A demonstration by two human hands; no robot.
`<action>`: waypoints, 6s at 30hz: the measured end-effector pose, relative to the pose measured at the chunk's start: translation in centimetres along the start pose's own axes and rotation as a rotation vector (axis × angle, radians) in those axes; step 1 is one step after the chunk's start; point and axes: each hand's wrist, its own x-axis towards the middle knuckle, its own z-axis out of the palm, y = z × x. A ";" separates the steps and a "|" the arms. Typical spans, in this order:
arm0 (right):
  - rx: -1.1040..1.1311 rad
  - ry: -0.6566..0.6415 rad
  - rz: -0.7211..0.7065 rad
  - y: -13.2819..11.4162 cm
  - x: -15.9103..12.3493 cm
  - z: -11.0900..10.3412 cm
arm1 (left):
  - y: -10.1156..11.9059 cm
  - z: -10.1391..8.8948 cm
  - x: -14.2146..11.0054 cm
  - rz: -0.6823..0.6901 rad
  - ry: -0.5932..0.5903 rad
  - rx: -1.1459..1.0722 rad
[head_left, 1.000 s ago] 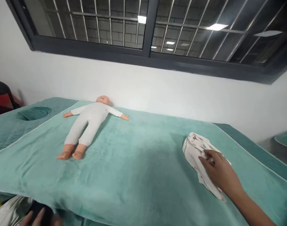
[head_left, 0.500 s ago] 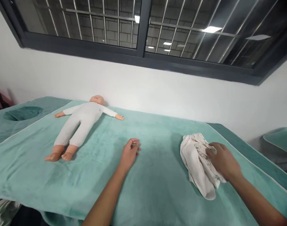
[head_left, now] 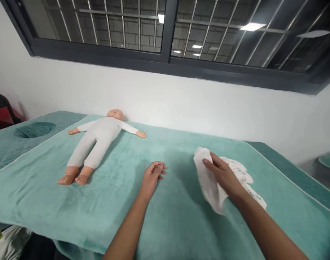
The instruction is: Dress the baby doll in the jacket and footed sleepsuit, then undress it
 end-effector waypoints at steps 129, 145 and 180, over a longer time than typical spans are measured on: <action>-0.353 -0.163 -0.100 1.5 9.4 16.4 | 0.0 -4.1 9.3 0.415 0.170 1.663; -0.409 -0.247 -0.193 2.5 10.5 16.6 | -0.2 -4.4 9.4 0.312 0.159 1.644; -0.478 -0.237 -0.354 -1.5 10.8 20.3 | 4.4 -9.7 7.0 0.364 0.637 1.171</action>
